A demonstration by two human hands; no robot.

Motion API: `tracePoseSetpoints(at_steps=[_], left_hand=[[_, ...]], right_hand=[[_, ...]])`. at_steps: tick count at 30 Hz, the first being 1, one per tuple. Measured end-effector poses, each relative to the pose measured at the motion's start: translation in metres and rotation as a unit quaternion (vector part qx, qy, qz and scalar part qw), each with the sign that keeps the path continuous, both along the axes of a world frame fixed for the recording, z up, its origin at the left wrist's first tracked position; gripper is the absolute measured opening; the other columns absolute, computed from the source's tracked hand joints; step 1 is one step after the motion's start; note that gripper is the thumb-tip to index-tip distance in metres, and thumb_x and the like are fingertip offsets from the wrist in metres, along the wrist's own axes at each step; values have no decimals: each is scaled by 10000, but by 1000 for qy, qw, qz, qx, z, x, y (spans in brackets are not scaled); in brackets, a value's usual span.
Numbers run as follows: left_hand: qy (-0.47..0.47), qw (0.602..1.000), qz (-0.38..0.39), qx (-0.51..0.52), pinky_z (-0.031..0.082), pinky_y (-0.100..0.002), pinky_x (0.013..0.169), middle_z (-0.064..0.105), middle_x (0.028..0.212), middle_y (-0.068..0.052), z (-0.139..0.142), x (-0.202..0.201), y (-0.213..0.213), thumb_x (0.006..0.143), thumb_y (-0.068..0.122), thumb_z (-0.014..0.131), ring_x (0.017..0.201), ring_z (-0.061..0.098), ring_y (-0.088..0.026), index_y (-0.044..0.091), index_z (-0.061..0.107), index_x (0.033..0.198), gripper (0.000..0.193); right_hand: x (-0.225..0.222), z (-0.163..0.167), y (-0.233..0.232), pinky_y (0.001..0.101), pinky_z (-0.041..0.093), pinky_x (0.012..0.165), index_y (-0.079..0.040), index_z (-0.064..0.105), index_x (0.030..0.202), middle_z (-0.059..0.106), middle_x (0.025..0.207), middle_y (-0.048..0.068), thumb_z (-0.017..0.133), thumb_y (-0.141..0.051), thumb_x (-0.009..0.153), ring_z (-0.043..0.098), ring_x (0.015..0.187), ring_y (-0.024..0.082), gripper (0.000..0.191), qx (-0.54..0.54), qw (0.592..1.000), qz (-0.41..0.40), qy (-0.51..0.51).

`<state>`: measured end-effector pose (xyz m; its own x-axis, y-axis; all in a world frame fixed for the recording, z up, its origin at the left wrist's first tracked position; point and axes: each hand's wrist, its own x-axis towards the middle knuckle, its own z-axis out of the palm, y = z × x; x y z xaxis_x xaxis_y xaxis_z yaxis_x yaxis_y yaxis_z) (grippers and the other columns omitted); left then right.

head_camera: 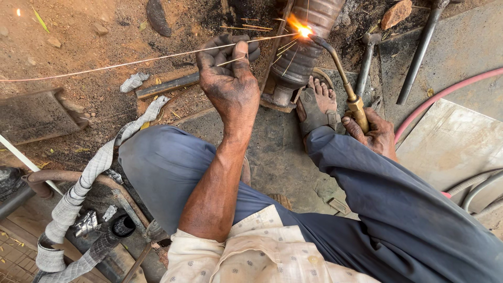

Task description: The person uses a welding torch and filler rod to weld a cylindrical metal part held in a vise. They repeatedly apply the flame and rod to the seam, producing sparks, and occasionally reposition the part to access different areas.

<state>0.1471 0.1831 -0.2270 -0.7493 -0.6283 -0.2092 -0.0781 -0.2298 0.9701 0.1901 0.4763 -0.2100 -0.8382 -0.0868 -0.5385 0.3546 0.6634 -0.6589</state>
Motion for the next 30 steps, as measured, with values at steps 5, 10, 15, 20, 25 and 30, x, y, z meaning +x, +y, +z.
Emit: tracePoseSetpoints(at_steps=[5, 10, 15, 20, 25, 30], left_hand=[[-3, 1000, 3, 8, 674, -313, 931, 709, 1122, -175, -2, -2, -2, 1042, -29, 612, 1033, 758, -228, -13, 487, 1251, 244], [1, 1000, 1, 6, 680, -310, 922, 704, 1126, -177, -3, -4, -3, 1040, -25, 604, 1037, 757, -234, -8, 480, 1256, 250], [1, 1000, 3, 11, 680, -313, 939, 710, 1126, -176, -4, -4, -2, 1039, -26, 600, 1052, 759, -236, -4, 478, 1257, 251], [0, 1000, 5, 13, 670, -312, 920, 705, 1116, -167, -4, -7, -2, 1037, -22, 613, 1017, 755, -225, -12, 483, 1253, 252], [-5, 1000, 6, 20, 674, -315, 929, 704, 1120, -166, -2, -10, -1, 1039, -15, 614, 1028, 753, -222, -10, 487, 1244, 242], [-17, 1000, 3, 0, 670, -308, 907, 712, 1103, -169, 0, -10, 0, 1033, -10, 624, 1008, 758, -218, -9, 490, 1241, 248]], right_hand=[[-1, 1, -2, 299, 476, 634, -40, 727, 1150, 659, 786, 17, 748, -253, 983, 592, 717, 95, 272, 3, 1000, -2, -5], [-3, 2, -3, 301, 479, 635, -37, 731, 1146, 651, 804, 21, 745, -251, 995, 593, 723, 100, 261, -14, 1000, -3, 5], [-6, 1, -4, 301, 477, 633, -38, 730, 1152, 652, 794, 15, 747, -250, 989, 588, 720, 97, 268, -13, 1000, -7, 1], [-6, 1, -4, 297, 478, 645, -34, 727, 1142, 647, 800, 10, 741, -245, 996, 582, 733, 90, 257, -22, 1000, -10, -1], [-9, 2, -3, 295, 476, 640, -41, 725, 1148, 642, 784, 3, 743, -244, 991, 581, 721, 87, 257, -15, 1000, -4, 3], [-9, 3, -2, 304, 462, 631, -46, 730, 1154, 630, 768, 10, 751, -255, 992, 562, 709, 90, 265, -12, 1000, -8, -4]])
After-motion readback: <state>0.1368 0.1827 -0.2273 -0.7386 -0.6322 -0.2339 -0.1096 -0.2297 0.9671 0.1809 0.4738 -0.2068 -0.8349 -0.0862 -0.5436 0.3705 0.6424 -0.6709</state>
